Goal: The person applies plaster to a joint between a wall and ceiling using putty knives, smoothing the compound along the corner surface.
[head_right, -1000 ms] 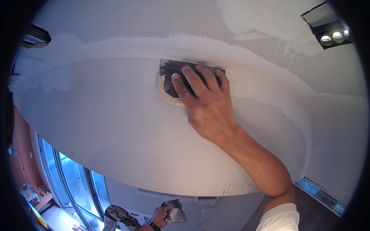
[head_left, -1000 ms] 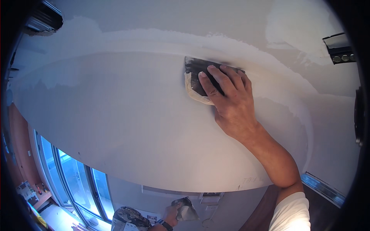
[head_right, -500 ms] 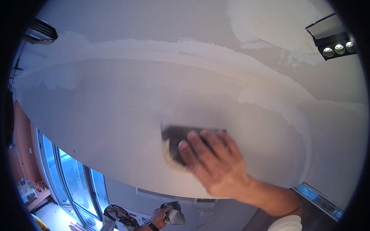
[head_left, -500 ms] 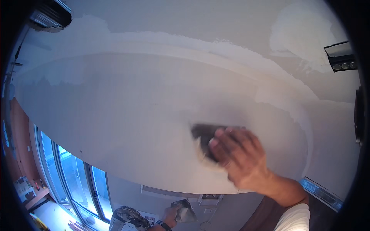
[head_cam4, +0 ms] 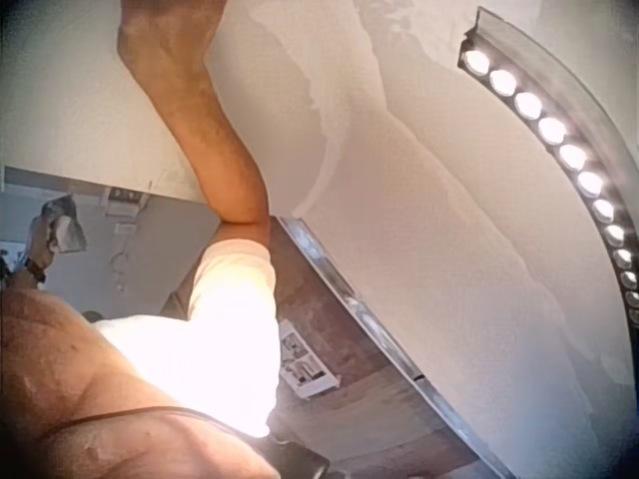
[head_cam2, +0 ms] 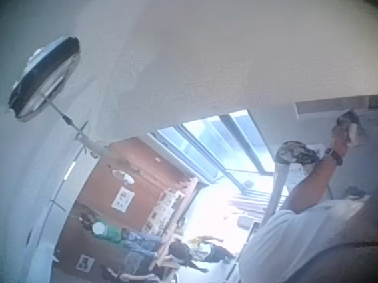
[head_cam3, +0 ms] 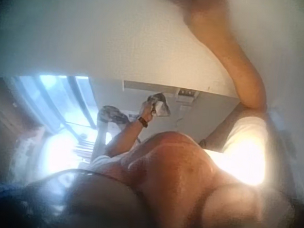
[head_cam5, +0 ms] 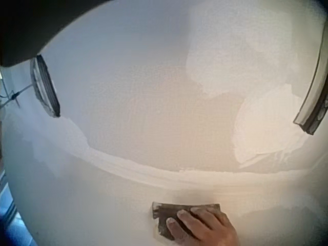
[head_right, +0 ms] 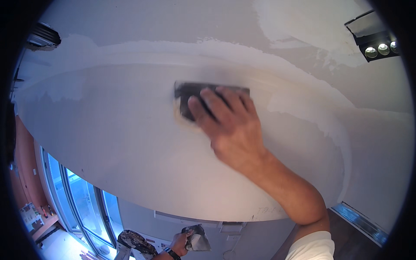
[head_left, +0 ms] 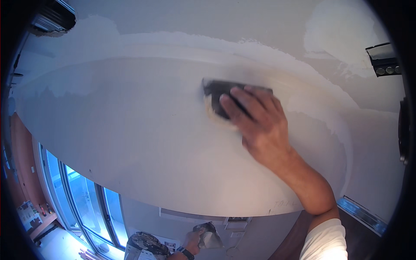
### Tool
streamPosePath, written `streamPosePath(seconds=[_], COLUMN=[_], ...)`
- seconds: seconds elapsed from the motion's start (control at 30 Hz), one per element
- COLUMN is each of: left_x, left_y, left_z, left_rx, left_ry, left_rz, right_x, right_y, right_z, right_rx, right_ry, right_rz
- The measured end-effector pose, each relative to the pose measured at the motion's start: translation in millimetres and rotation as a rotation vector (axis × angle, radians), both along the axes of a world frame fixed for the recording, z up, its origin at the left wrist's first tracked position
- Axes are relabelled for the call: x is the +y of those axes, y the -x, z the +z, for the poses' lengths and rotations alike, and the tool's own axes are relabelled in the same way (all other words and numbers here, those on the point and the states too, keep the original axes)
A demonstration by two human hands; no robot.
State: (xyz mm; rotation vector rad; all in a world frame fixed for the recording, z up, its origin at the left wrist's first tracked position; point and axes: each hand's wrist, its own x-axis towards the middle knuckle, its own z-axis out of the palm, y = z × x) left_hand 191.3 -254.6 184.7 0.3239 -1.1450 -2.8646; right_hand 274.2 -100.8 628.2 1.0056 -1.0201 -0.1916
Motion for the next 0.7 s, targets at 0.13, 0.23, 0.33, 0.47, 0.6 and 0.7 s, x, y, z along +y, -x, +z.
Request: streamPosePath(seconds=[0.13, 0.23, 0.33, 0.47, 0.6, 0.7], left_x=[0.6, 0.9, -2.6, -5.4, -5.2, -5.7], left_y=[-0.7, -4.1, -11.1, -1.2, 9.3, 12.0], left_z=[0.4, -0.2, -4.6, -6.4, -12.0, -18.5], left_rx=[0.035, 0.063, 0.382, 0.003, 0.011, 0.033], left_ry=[-0.002, 0.015, 0.509, 0.094, 0.098, 0.057], left_rz=[0.004, -0.002, 0.088, 0.002, -0.007, 0.001], right_x=[18.3, 40.5, 68.5, 95.0, 92.4, 88.1], right_y=[-16.1, -20.3, -19.5, -9.3, 8.9, 21.0], right_z=[-55.6, -76.2, -64.4, -22.3, 2.2, 9.1], right_rx=[-0.106, -0.121, -0.008, 0.060, 0.025, -0.026], right_ry=[-0.139, -0.245, -0.147, 0.047, 0.132, 0.188], right_rz=[-0.072, -0.029, -0.035, -0.070, -0.070, -0.076])
